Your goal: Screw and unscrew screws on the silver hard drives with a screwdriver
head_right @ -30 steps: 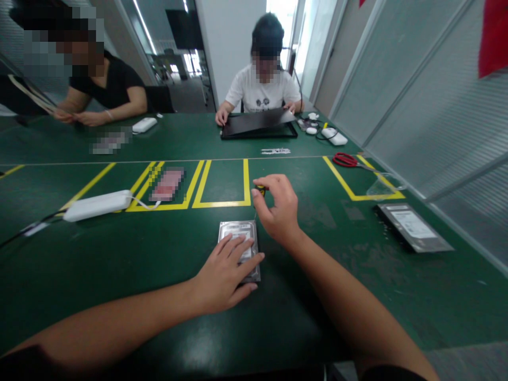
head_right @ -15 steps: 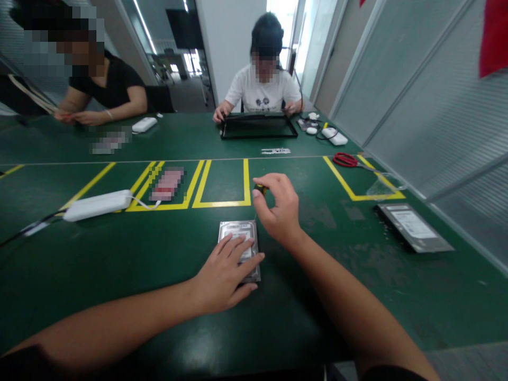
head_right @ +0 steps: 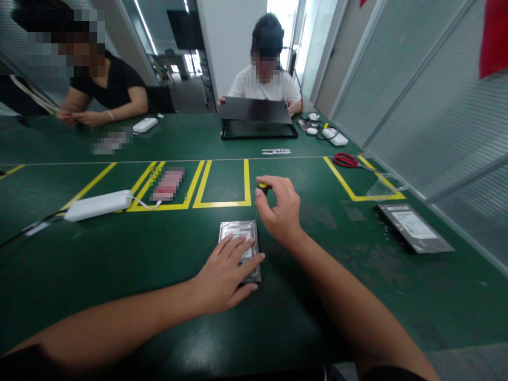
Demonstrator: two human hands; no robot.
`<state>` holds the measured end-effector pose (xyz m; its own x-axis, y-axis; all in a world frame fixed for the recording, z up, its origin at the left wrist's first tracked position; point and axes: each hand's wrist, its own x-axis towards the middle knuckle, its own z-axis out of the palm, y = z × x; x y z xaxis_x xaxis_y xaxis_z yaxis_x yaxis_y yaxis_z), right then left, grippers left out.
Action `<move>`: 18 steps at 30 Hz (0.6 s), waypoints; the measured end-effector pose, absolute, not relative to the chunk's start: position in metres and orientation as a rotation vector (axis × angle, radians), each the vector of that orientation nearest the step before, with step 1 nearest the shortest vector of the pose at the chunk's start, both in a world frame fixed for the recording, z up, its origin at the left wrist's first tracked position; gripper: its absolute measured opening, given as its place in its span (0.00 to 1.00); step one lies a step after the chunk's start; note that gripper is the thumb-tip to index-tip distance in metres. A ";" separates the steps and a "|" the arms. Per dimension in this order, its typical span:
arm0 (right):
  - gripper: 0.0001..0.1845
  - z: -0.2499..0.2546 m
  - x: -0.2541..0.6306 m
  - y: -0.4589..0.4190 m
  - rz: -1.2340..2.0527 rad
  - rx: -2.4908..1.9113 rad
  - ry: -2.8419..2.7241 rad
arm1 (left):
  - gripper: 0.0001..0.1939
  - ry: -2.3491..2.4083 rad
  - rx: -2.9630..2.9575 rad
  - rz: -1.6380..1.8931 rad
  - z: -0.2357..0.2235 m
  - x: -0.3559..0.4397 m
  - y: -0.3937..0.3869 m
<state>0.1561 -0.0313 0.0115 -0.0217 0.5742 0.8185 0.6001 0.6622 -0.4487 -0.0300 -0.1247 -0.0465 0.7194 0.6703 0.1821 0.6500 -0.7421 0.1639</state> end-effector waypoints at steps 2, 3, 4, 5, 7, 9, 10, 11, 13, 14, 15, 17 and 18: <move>0.11 0.012 0.156 -0.032 -0.023 -0.970 -1.690 | 0.31 1.088 2.833 0.346 -0.046 -0.030 -0.125; 0.10 0.012 0.156 -0.032 -0.021 -0.969 -1.696 | 0.31 1.089 2.834 0.346 -0.046 -0.030 -0.125; 0.10 0.012 0.156 -0.032 -0.019 -0.966 -1.704 | 0.31 1.091 2.834 0.347 -0.046 -0.030 -0.125; 0.09 0.013 0.156 -0.032 -0.016 -0.962 -1.707 | 0.31 1.091 2.834 0.348 -0.045 -0.030 -0.124; 0.08 0.013 0.156 -0.032 -0.017 -0.954 -1.707 | 0.31 1.091 2.832 0.352 -0.045 -0.030 -0.124; 0.07 0.014 0.156 -0.031 -0.022 -0.953 -1.704 | 0.31 1.092 2.830 0.355 -0.045 -0.030 -0.124; 0.07 0.014 0.156 -0.031 -0.023 -0.954 -1.702 | 0.31 1.093 2.829 0.358 -0.046 -0.030 -0.124; 0.07 0.014 0.155 -0.031 -0.023 -0.957 -1.702 | 0.31 1.092 2.828 0.360 -0.046 -0.030 -0.125; 0.07 0.013 0.155 -0.031 -0.020 -0.960 -1.708 | 0.31 1.092 2.825 0.364 -0.046 -0.030 -0.125; 0.08 0.013 0.155 -0.031 -0.019 -0.958 -1.710 | 0.31 1.091 2.823 0.366 -0.046 -0.030 -0.125; 0.08 0.013 0.156 -0.031 -0.016 -0.956 -1.712 | 0.31 1.089 2.822 0.369 -0.046 -0.030 -0.125; 0.08 0.013 0.156 -0.031 -0.014 -0.952 -1.706 | 0.31 1.093 2.818 0.366 -0.045 -0.030 -0.125; 0.08 0.013 0.156 -0.031 -0.014 -0.953 -1.700 | 0.31 1.096 2.816 0.366 -0.045 -0.030 -0.125</move>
<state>0.1555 -0.0313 0.0130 -0.0415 0.5773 0.8155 0.5907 0.6725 -0.4460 -0.0297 -0.1250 -0.0453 0.7127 0.6761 0.1868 0.6527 -0.7368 0.1763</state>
